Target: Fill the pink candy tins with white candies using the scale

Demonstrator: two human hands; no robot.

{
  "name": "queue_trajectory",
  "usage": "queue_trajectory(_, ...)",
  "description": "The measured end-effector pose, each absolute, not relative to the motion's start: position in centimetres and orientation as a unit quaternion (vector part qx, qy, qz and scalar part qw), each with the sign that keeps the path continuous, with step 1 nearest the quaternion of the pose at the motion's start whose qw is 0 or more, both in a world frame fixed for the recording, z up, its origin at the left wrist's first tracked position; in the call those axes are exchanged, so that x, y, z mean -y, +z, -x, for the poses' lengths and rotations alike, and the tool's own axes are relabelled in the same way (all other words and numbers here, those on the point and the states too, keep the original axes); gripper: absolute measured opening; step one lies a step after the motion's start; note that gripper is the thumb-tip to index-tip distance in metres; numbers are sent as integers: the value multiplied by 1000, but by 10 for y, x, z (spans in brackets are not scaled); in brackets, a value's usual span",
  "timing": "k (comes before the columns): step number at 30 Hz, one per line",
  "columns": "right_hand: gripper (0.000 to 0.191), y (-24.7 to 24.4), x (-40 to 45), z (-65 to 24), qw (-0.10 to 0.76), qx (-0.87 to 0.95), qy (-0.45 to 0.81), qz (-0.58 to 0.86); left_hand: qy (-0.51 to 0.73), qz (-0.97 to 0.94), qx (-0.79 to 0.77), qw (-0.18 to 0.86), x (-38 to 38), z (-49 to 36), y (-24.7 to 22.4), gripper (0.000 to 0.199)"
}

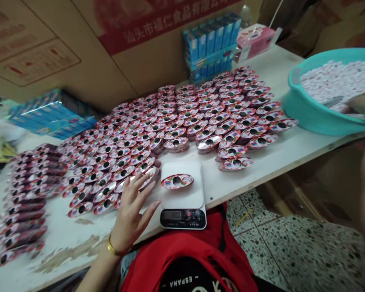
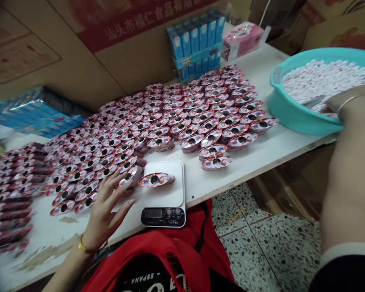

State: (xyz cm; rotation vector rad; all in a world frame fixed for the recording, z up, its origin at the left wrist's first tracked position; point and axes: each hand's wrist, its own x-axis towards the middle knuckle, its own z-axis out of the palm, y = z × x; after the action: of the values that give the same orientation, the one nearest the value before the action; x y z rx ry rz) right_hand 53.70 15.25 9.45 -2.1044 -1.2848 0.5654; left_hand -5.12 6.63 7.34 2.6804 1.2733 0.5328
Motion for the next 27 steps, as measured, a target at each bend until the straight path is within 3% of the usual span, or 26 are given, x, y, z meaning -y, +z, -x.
queue_trajectory(3,56,101,-141,-525,370,456,196,785,187,-878,-434,73,-61,61,68,52)
queue_trajectory(6,38,114,-132,-486,461,415,182,763,195,-872,-443,78,-56,68,65,49)
queue_trajectory(8,28,128,-125,-435,470,467,247,707,199,-870,-444,82,-52,70,65,46)
queue_trajectory(11,27,147,-113,-338,408,558,396,605,207,-869,-442,88,-46,73,65,43)
queue_trajectory(14,18,150,-104,-253,272,645,499,511,216,-867,-438,95,-40,75,63,45)
queue_trajectory(16,11,144,-102,-216,190,702,478,493,219,-866,-437,103,-35,77,61,48)
queue_trajectory(21,16,123,-104,-172,34,805,300,511,226,-860,-441,119,-22,86,54,49)
queue_trajectory(27,20,118,-102,-159,-26,823,231,518,235,-849,-455,129,-14,100,47,48)
